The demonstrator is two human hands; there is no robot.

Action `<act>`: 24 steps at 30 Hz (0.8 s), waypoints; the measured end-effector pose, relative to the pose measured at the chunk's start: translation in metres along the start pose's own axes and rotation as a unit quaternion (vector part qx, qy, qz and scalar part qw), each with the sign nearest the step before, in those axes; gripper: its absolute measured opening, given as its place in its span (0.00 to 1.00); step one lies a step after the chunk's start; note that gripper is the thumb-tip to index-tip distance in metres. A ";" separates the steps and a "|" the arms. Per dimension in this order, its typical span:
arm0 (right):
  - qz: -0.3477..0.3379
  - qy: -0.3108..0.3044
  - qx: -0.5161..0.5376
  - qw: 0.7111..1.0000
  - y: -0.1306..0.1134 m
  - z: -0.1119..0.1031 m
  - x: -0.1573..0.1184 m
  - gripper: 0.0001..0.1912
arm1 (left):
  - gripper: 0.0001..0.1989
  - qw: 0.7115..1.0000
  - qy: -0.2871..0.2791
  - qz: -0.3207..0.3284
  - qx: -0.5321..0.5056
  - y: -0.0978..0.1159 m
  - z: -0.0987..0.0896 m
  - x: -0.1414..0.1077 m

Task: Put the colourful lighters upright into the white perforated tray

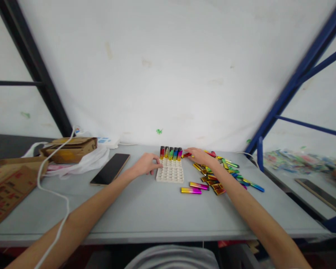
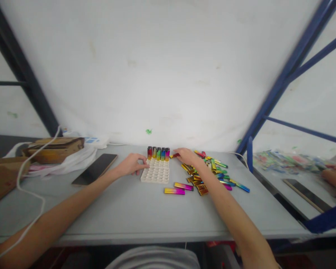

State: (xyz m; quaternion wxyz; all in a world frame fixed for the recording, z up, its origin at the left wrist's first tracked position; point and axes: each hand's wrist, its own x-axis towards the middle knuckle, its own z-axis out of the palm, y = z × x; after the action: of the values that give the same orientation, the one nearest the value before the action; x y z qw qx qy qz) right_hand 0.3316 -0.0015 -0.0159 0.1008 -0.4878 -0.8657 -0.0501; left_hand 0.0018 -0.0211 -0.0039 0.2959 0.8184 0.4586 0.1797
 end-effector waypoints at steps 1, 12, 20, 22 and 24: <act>-0.004 -0.020 0.002 1.000 -0.001 -0.001 0.005 0.18 | 0.16 1.000 0.000 -0.001 0.001 0.001 0.000 0.000; 0.165 0.202 0.225 0.939 -0.027 -0.024 -0.030 0.24 | 0.14 1.000 0.000 0.021 0.004 0.001 0.001 -0.002; 0.212 0.251 0.519 0.789 -0.069 -0.032 -0.035 0.23 | 0.14 1.000 -0.003 0.020 0.020 0.003 0.000 -0.002; 0.205 0.263 0.536 0.775 -0.077 -0.028 -0.031 0.25 | 0.14 0.999 -0.001 0.021 0.026 0.003 0.000 -0.002; 0.183 0.259 0.563 0.763 -0.084 -0.024 -0.028 0.27 | 0.14 0.999 -0.001 0.021 0.030 0.003 0.000 -0.002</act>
State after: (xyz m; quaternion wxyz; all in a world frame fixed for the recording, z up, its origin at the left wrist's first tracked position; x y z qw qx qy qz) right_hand 0.2768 -0.0732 0.0020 0.5848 -0.4612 -0.5736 0.3409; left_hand 0.0031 -0.0242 -0.0018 0.2678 0.8367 0.4458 0.1717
